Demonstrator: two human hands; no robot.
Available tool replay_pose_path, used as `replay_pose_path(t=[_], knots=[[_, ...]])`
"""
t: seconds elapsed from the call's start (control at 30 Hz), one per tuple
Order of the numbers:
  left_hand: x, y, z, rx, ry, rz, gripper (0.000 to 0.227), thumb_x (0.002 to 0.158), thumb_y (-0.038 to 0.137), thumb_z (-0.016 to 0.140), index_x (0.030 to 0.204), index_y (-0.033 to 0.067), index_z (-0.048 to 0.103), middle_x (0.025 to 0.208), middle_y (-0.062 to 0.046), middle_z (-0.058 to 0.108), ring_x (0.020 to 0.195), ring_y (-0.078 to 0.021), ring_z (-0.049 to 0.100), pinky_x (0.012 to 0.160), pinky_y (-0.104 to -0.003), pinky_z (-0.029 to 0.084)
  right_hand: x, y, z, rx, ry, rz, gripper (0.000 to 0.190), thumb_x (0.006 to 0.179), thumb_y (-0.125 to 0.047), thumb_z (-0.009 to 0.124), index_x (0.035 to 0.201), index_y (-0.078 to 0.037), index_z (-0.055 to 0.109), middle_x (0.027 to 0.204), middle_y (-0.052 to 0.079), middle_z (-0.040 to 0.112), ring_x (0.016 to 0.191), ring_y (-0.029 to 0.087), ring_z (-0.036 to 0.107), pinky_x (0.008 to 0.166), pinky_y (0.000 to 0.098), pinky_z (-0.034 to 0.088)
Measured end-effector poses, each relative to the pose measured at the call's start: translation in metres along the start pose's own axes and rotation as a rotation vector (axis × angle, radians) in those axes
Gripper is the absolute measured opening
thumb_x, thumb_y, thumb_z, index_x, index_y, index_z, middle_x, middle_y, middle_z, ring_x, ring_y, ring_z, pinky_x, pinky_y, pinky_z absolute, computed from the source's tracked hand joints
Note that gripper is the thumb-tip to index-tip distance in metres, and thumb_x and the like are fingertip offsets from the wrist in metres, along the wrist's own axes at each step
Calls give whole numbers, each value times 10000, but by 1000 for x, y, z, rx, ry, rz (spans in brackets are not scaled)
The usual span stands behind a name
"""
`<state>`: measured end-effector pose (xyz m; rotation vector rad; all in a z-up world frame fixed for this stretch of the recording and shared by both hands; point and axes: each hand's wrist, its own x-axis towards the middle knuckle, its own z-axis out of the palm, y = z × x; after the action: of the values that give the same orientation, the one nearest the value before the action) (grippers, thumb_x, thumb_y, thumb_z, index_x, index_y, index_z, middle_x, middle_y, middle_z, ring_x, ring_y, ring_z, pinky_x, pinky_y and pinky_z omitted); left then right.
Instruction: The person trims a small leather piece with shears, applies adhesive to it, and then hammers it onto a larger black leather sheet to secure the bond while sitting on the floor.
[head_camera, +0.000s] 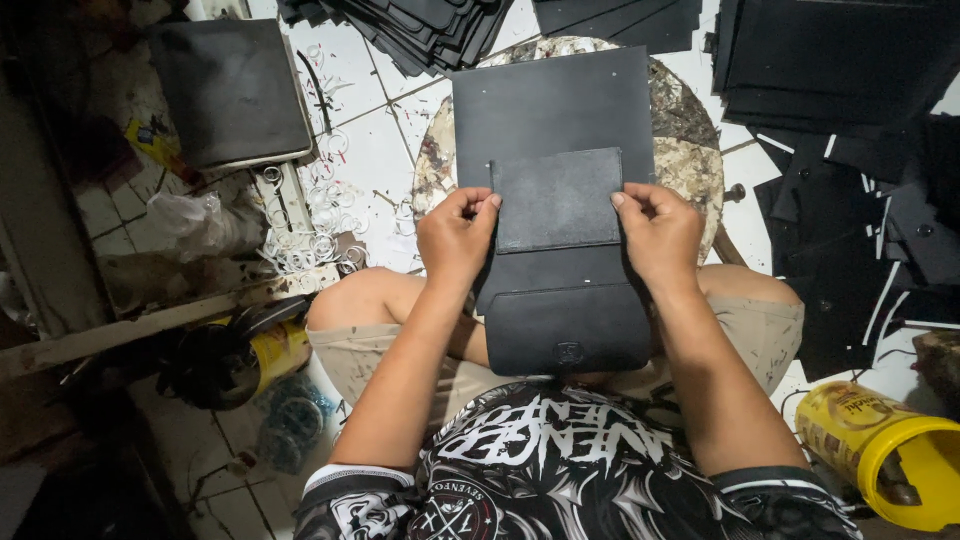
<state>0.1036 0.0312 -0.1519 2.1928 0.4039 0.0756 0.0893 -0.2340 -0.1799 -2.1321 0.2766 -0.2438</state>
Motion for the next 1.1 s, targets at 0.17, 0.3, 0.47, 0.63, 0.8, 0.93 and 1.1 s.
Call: replay_pose_path(t=[0.17,0.3,0.47,0.63,0.8,0.93,1.1], knots=[[1,2,-2,25,-17,-16,110,812,308,827,904,248,816,680,86,735,656,-174,729,646,-314,565,1,1,0,-27,-4,-12,158,887,-105,874,1030,-66,821,755,109,714,679,233,683,600,326,526],[0,5,-2,31,-11,-19,113,810,307,829,903,243,816,675,88,730,653,-171,724,652,-312,566,2,-9,-1,-6,-3,12,189,879,-94,871,1056,-65,813,739,78,705,654,174,646,600,300,520],[1,2,-1,39,-7,-16,111,812,294,830,908,240,816,679,87,734,657,-166,722,659,-310,566,2,-17,-1,-1,-16,14,206,874,-72,871,1070,-53,811,738,91,710,663,185,668,597,299,528],[1,2,-2,55,-8,-15,113,811,315,820,904,251,815,676,96,732,673,-178,728,685,-322,573,3,-11,-1,-24,-20,-48,193,870,-69,875,1055,-59,821,732,100,696,708,243,705,615,319,547],[1,1,0,60,-6,-4,109,808,320,827,899,262,813,675,98,730,677,-176,730,684,-320,573,3,-9,0,-31,-15,-46,198,870,-71,871,1062,-64,822,735,96,689,716,233,704,622,319,549],[-1,7,-4,70,-6,10,109,813,303,822,901,240,814,673,77,733,706,-203,739,700,-338,580,4,-7,0,-47,-11,-64,195,856,-76,876,1045,-70,825,726,95,676,705,243,697,612,326,544],[0,6,-3,73,-5,8,106,812,302,823,895,238,814,671,78,732,712,-198,741,703,-339,580,5,-1,1,-48,-17,-61,189,862,-74,872,1045,-67,826,723,98,676,721,252,707,622,331,548]])
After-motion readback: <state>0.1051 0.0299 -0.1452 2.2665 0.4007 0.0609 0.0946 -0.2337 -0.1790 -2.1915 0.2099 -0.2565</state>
